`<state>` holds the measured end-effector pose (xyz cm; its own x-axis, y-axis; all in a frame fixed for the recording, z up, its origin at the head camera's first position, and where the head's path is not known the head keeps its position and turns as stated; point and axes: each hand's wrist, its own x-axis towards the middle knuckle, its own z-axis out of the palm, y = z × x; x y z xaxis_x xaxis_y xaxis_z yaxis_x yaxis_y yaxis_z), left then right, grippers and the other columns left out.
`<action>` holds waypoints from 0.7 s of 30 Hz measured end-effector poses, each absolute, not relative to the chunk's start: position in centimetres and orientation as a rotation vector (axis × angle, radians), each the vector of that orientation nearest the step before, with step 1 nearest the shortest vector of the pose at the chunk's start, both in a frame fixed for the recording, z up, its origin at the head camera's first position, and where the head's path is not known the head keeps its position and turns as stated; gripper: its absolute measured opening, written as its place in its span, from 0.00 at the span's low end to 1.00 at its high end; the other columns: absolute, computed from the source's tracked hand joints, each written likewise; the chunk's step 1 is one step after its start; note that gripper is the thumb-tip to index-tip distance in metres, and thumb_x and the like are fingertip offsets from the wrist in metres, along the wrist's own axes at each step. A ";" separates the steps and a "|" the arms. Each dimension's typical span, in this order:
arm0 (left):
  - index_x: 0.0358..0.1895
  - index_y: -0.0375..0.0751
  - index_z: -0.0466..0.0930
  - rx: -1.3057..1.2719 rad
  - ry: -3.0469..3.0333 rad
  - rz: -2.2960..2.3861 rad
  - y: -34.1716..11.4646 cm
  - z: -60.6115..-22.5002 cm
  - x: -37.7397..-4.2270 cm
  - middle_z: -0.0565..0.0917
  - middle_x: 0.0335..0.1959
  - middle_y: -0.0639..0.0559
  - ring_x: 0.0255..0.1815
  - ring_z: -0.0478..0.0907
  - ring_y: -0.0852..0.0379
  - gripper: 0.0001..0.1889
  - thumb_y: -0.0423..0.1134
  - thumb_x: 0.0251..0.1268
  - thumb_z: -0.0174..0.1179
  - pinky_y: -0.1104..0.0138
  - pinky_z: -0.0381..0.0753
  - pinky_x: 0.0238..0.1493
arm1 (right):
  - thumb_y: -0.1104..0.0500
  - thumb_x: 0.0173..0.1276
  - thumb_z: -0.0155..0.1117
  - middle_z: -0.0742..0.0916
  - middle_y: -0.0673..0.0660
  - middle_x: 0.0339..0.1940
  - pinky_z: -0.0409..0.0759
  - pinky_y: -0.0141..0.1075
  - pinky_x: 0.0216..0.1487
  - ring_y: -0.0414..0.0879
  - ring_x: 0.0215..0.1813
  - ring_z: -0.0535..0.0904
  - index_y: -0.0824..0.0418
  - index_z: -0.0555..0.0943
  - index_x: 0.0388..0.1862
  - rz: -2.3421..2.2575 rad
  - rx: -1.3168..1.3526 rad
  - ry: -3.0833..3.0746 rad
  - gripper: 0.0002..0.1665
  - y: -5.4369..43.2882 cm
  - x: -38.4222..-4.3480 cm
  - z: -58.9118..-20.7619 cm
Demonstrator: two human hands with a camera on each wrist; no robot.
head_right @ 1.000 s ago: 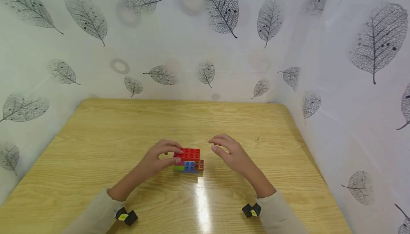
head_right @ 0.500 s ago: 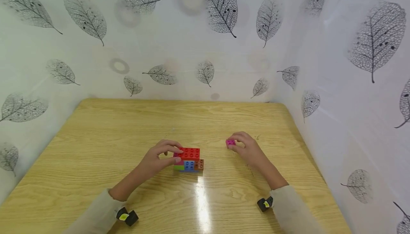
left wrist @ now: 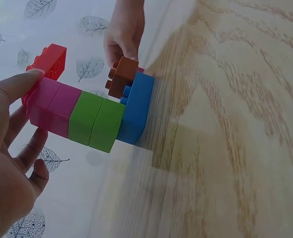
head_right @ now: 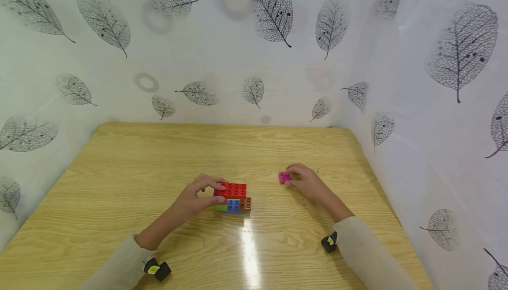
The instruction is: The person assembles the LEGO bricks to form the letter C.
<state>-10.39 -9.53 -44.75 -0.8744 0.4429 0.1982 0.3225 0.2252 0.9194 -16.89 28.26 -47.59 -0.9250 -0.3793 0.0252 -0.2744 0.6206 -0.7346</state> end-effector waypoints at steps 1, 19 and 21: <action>0.48 0.59 0.85 0.745 2.374 1.741 -9.5 -44.8 -10.4 0.80 0.62 0.62 0.59 0.70 0.58 0.12 0.43 0.62 0.71 0.39 0.67 0.64 | 0.60 0.70 0.68 0.80 0.62 0.64 0.76 0.52 0.65 0.60 0.67 0.76 0.60 0.82 0.56 -1.198 -0.546 2.693 0.17 28.3 -17.0 -47.7; 0.49 0.60 0.84 0.737 2.427 1.699 -9.5 -44.9 -10.3 0.80 0.62 0.60 0.55 0.70 0.58 0.12 0.45 0.62 0.71 0.59 0.66 0.47 | 0.62 0.68 0.70 0.84 0.55 0.51 0.80 0.48 0.61 0.51 0.57 0.80 0.56 0.83 0.47 -1.277 -0.615 2.718 0.10 27.5 -17.4 -48.3; 0.48 0.59 0.84 0.745 2.425 1.701 -9.5 -44.9 -10.4 0.80 0.63 0.58 0.55 0.70 0.58 0.12 0.45 0.62 0.71 0.59 0.66 0.47 | 0.61 0.68 0.71 0.84 0.54 0.50 0.80 0.48 0.60 0.49 0.56 0.80 0.54 0.84 0.47 -1.295 -0.634 2.718 0.10 27.2 -17.2 -48.1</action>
